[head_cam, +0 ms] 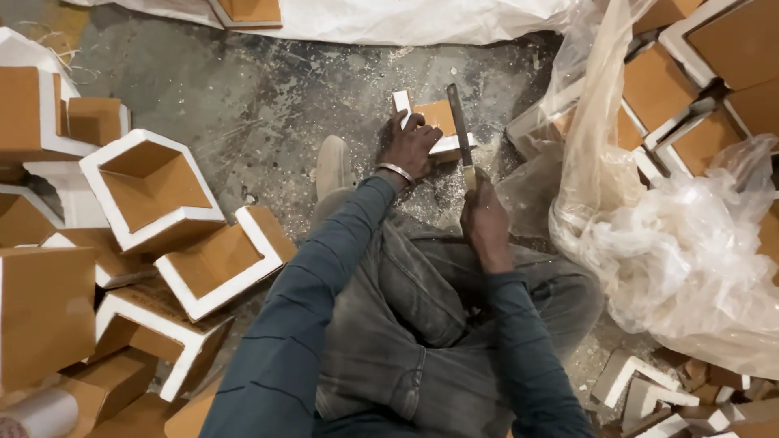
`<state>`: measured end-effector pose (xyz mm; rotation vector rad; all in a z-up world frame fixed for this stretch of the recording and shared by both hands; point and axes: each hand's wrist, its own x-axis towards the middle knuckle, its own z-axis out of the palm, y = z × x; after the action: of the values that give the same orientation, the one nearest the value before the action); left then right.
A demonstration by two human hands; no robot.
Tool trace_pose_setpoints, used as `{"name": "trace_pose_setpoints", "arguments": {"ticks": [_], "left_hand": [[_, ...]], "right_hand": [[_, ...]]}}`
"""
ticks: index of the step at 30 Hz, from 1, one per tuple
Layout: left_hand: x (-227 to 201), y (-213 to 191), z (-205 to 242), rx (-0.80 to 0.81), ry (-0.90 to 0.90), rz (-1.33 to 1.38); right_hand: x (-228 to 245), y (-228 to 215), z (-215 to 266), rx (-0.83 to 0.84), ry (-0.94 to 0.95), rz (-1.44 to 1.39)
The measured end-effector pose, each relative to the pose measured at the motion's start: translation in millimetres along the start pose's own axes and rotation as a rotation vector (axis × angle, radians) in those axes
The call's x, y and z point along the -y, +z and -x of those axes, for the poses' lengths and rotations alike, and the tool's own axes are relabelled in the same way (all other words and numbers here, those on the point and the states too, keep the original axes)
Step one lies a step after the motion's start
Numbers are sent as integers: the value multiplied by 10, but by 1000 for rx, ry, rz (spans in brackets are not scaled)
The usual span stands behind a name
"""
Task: Trimming or cleaning the edges of wooden furniture components using a knife.
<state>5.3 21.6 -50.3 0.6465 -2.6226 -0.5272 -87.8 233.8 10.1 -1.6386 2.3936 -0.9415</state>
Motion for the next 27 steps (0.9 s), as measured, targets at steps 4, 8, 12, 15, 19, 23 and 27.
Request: {"name": "trace_pose_setpoints", "arguments": {"ticks": [4, 8, 12, 15, 19, 23, 27], "left_hand": [[-42, -63, -22, 7, -15, -4], [-25, -10, -34, -59, -1, 52], [-35, -2, -42, -7, -41, -5], [-11, 37, -55, -24, -35, -7], [-9, 38, -38, -29, -32, -8], [-35, -29, -45, -25, -28, 31], [-45, -30, -35, -29, -28, 11]], "right_hand": [[-87, 168, 0, 33, 29, 132], [83, 109, -67, 115, 89, 140], [115, 117, -74, 142, 43, 134], [187, 89, -100, 133, 52, 137], [116, 136, -77, 160, 99, 152], [106, 160, -120, 179, 98, 190], [79, 220, -101, 190, 135, 219]]}}
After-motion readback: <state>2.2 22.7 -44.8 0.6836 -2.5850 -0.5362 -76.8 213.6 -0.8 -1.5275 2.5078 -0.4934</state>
